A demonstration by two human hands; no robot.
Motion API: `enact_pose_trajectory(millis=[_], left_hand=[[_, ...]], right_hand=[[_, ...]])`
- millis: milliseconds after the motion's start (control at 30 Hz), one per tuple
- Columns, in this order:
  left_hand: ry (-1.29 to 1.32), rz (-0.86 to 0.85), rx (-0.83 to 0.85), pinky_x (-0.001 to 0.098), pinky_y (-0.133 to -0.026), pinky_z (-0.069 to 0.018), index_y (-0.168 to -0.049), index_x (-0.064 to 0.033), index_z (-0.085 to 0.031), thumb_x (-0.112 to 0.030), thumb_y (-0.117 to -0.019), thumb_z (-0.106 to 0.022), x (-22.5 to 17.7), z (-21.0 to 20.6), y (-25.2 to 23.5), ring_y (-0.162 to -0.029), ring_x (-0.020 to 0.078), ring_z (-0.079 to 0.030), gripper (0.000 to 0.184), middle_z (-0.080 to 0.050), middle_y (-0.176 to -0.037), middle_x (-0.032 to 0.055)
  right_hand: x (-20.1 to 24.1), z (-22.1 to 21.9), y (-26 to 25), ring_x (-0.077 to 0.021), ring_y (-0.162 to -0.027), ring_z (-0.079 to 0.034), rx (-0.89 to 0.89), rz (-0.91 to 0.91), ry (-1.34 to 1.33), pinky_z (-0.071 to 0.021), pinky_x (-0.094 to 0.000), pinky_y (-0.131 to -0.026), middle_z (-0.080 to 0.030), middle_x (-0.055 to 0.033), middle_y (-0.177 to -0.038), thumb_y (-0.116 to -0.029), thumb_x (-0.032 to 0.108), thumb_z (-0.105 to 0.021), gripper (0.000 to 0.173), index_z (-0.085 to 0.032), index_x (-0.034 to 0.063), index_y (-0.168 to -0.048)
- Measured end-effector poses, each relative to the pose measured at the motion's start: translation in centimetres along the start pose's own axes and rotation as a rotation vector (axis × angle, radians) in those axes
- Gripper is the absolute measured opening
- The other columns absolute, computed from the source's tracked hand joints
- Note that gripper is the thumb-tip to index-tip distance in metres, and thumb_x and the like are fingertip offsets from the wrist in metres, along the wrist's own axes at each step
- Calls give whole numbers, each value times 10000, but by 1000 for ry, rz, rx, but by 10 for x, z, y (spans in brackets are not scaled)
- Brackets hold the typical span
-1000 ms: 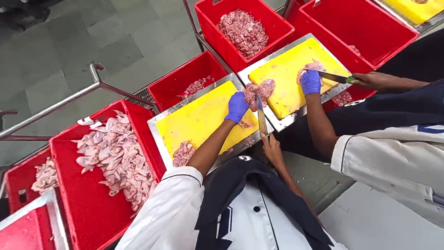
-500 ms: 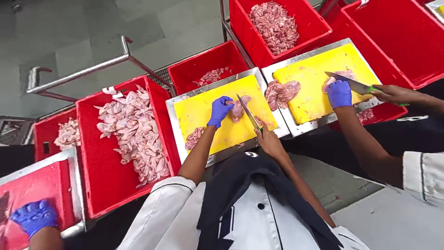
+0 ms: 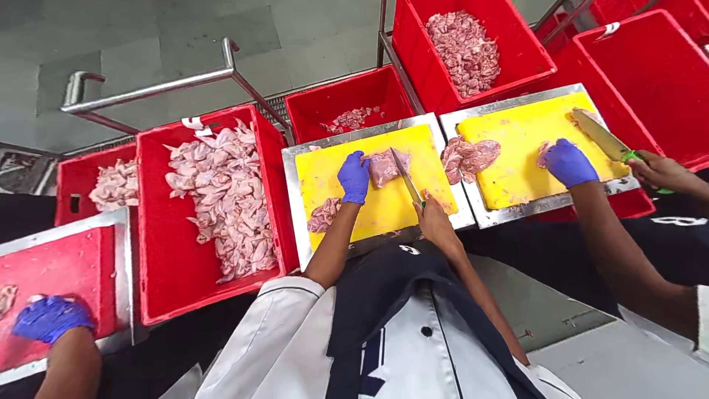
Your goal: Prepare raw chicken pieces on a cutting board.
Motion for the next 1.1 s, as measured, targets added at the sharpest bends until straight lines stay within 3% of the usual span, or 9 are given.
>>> enact_pose_trajectory(millis=[100, 200, 367, 500, 600, 700, 833, 1000, 1100], left_hand=[[56, -248, -58, 498, -1137, -446, -1299, -94, -689, -204, -1008, -621, -23, -1, 14, -1341, 315, -570, 319, -643, -1393, 121], [-11, -450, 137, 490, -1151, -436, -1279, -67, -691, -269, -1053, -540, -50, -32, 36, -1328, 316, -581, 338, -665, -1341, 149], [-47, -508, 227, 454, -1167, -422, -1248, -68, -721, -226, -1084, -434, -37, -47, 53, -1344, 285, -580, 366, -677, -1347, 121], [46, -552, 203, 452, -1263, -282, -1298, -46, -704, -191, -1083, -432, -35, -47, 52, -1462, 275, -469, 376, -604, -1470, 119], [320, -479, 68, 477, -1218, -370, -1273, -30, -706, -167, -1016, -591, -25, -29, 53, -1433, 310, -496, 313, -589, -1470, 156], [377, -413, -75, 482, -1096, -485, -1200, -19, -709, -139, -980, -639, -26, -8, 56, -1280, 339, -606, 260, -683, -1289, 169], [193, -453, 23, 495, -1079, -487, -1107, -48, -744, -173, -1005, -597, -33, -27, 50, -1224, 346, -630, 218, -716, -1181, 158], [95, -431, 113, 505, -1106, -461, -1129, -41, -746, -153, -1042, -514, -33, -40, 48, -1246, 354, -622, 271, -720, -1189, 163], [119, -460, 136, 505, -1103, -466, -1110, -35, -753, -146, -1040, -525, -33, -42, 45, -1240, 351, -627, 263, -717, -1192, 169]], right_hand=[[0, 0, 0, -400, -1095, -673, -16, 34, -20, -528, -580, -940, -666, -255, -1159, -1101, 461, -406, 581, -517, -38, -1376], [2, -1, 5, -401, -1066, -680, -5, 3, 21, -538, -577, -905, -670, -244, -1109, -1103, 475, -390, 566, -545, -35, -1294], [3, -1, 12, -416, -1051, -691, -2, -29, 98, -550, -574, -881, -681, -249, -1088, -1101, 495, -377, 588, -541, -31, -1307], [2, 4, 13, -420, -1027, -693, -20, -6, 97, -545, -582, -869, -684, -247, -1048, -1096, 503, -395, 584, -548, -25, -1295], [-3, 13, 22, -434, -996, -696, -39, 34, 110, -546, -593, -850, -686, -250, -1014, -1095, 512, -392, 600, -543, -25, -1315], [-5, 15, 26, -431, -975, -695, 10, 88, 152, -540, -598, -842, -682, -243, -978, -1092, 537, -374, 626, -534, -27, -1313], [2, 8, 21, -431, -975, -698, 71, 123, 231, -545, -595, -826, -680, -236, -974, -1094, 554, -327, 641, -545, -26, -1261], [18, -2, 9, -420, -1063, -679, 164, 58, 241, -538, -580, -883, -662, -252, -1089, -1108, 517, -313, 613, -531, -34, -1266], [50, -9, -23, -424, -1083, -681, 112, 51, 191, -541, -588, -898, -667, -264, -1124, -1107, 492, -342, 607, -534, -52, -1297]])
Point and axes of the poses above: each hand's wrist, its own y-axis away from the middle knuckle, its own z-axis out of the back of the hand, x = y × z, the point moved 10 cm from there along -y, towards the middle knuckle
